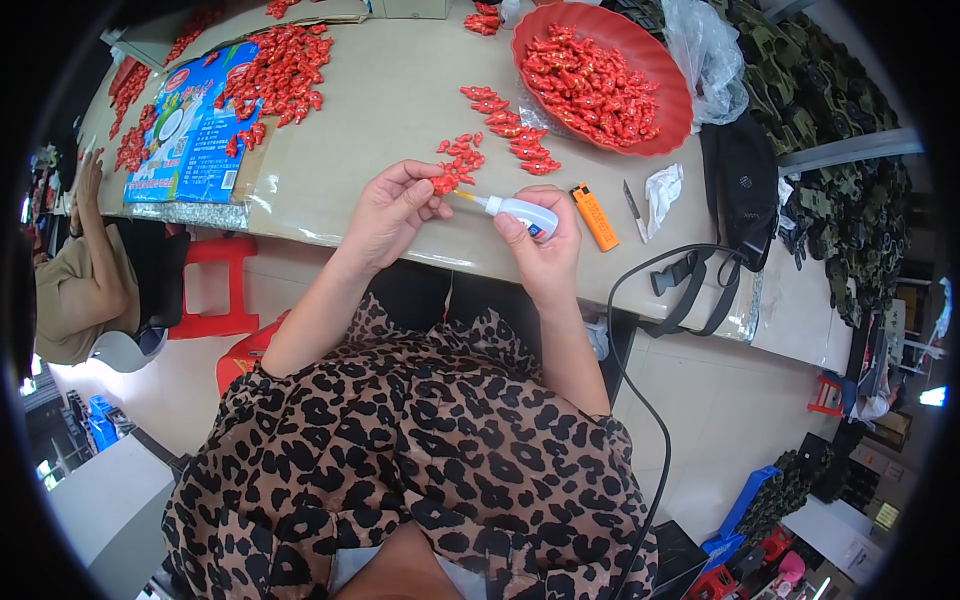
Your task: The person applies glue from a glue bottle to small red plastic components by hand to assemble them.
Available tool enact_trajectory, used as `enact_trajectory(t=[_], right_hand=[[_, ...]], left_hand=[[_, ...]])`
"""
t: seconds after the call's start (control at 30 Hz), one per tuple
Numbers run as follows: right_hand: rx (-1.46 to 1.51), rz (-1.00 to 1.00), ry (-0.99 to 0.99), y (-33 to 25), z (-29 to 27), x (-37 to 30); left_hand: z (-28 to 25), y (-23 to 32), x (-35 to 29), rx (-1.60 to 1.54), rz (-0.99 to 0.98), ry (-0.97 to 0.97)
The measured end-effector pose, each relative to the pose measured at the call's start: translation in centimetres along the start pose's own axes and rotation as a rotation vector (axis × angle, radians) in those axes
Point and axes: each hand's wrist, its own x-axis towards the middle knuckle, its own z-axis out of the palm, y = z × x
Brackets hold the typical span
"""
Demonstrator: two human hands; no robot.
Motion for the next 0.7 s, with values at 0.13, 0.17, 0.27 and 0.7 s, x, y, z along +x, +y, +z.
enact_trajectory(t=[0.13, 0.17, 0.27, 0.7], right_hand=[[-0.011, -0.019, -0.005, -0.05, 0.05, 0.02], [-0.011, -0.019, -0.006, -0.08, 0.05, 0.01], [-0.017, -0.020, -0.005, -0.22, 0.04, -0.02], [-0.051, -0.019, -0.006, -0.21, 0.02, -0.06]], left_hand=[[-0.01, 0.05, -0.03, -0.003, -0.003, -0.011], [-0.01, 0.04, -0.03, -0.001, -0.003, -0.010], [0.01, -0.01, -0.02, 0.000, -0.001, -0.002], [0.07, -0.01, -0.02, 0.009, 0.005, 0.017]])
